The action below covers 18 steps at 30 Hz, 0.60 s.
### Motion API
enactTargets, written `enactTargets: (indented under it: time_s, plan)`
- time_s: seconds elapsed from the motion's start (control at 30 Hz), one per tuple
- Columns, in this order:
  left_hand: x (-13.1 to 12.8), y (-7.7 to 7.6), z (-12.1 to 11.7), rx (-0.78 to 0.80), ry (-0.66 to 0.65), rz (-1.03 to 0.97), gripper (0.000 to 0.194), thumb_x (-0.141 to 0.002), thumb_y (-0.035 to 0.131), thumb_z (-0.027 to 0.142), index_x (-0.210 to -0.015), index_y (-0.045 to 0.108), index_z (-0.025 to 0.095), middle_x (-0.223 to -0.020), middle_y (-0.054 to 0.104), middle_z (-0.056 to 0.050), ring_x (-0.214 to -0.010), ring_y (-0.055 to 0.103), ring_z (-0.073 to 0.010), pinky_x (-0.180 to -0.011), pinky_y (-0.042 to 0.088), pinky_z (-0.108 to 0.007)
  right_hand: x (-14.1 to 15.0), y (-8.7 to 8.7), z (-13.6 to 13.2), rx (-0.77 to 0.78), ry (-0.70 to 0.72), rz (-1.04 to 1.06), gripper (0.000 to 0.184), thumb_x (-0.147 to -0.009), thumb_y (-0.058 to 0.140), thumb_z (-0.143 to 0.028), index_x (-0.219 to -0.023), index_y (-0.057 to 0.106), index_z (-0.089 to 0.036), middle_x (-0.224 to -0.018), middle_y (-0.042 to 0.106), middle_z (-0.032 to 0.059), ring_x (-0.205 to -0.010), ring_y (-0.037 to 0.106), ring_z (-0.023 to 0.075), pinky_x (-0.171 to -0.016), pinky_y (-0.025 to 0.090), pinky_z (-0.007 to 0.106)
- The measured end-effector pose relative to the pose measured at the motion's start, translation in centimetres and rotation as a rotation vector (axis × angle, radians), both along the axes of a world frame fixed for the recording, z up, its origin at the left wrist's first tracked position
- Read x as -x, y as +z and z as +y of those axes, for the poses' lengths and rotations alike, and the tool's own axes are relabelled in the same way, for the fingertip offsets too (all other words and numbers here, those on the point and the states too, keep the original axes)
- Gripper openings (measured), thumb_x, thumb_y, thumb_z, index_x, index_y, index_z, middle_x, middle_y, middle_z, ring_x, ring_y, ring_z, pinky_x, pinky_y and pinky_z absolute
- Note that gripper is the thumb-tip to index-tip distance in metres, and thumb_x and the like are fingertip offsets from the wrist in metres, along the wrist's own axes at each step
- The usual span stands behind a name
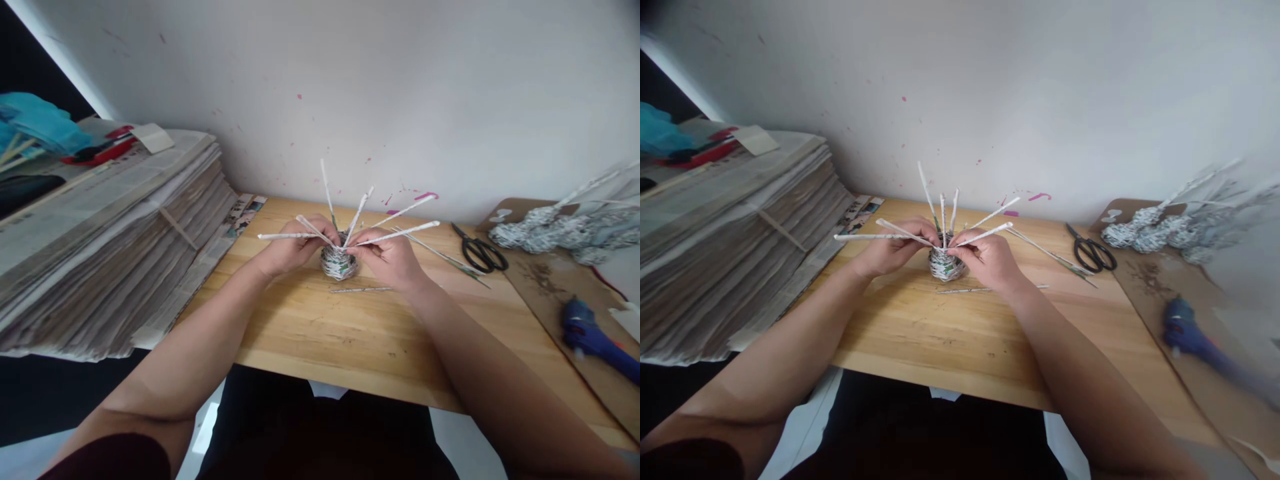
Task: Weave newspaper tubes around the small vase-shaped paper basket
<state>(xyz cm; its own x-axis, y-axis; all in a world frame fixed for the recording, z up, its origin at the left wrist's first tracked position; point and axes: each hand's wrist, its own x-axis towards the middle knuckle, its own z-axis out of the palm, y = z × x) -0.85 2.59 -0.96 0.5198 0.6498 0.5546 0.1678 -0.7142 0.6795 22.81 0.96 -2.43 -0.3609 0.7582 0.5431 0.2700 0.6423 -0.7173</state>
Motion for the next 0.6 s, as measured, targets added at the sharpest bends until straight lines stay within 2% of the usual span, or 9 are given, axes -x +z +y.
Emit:
enactTargets:
  time_s: [0.17,0.27,0.33,0.5,0.6]
  plan:
    - [0.07,0.16,-0.19,-0.024,0.007,0.033,0.016,-0.096,0.062,0.021,-0.087,0.074,0.019,-0.087,0.074,-0.007,-0.082,0.069,-0.0187,-0.08,0.053,-0.032,0.08,0.43,-0.01,-0.014,0.014,-0.036,0.007,-0.091,0.075,-0.024,-0.084,0.077,-0.025,-0.085,0.079,0.0019,-0.078,0.072,0.018,-0.075,0.056,0.034]
    - [0.09,-0.15,-0.37,0.072,-0.046,-0.026,0.008,-0.092,0.071,0.024,-0.096,0.075,0.018,-0.098,0.075,-0.009,-0.089,0.07,-0.0193,-0.084,0.055,-0.032,-0.09,0.39,0.06,0.0,0.022,-0.011,0.008,-0.091,0.074,-0.023,-0.084,0.076,-0.024,-0.085,0.078,0.0019,-0.079,0.072,0.0183,-0.075,0.056,0.034]
    - [0.04,-0.44,-0.48,0.159,-0.071,-0.075,0.018,-0.088,0.078,0.028,-0.101,0.073,0.017,-0.104,0.075,-0.01,-0.093,0.071,-0.0203,-0.085,0.056,-0.033,-0.2,0.32,0.11,0.002,0.028,0.016,0.008,-0.091,0.074,-0.023,-0.083,0.076,-0.024,-0.084,0.077,0.0017,-0.079,0.072,0.0184,-0.076,0.056,0.034]
    - [-0.15,-0.59,-0.55,0.226,-0.055,-0.12,0.026,-0.092,0.076,0.039,-0.085,0.069,0.015,-0.086,0.073,-0.008,-0.081,0.068,-0.0181,-0.076,0.054,-0.031,-0.11,0.49,-0.01,-0.007,0.035,-0.007,0.009,-0.09,0.074,-0.023,-0.081,0.075,-0.024,-0.083,0.077,0.0012,-0.078,0.071,0.0178,-0.076,0.055,0.034]
    - [-0.18,-0.41,-0.42,0.229,-0.042,-0.116,0.03,-0.088,0.081,0.042,-0.081,0.07,0.015,-0.081,0.072,-0.007,-0.076,0.066,-0.0162,-0.072,0.052,-0.029,-0.01,0.66,-0.19,-0.007,0.027,-0.033,0.008,-0.089,0.075,-0.023,-0.081,0.076,-0.025,-0.084,0.077,0.0009,-0.079,0.071,0.0175,-0.076,0.055,0.033]
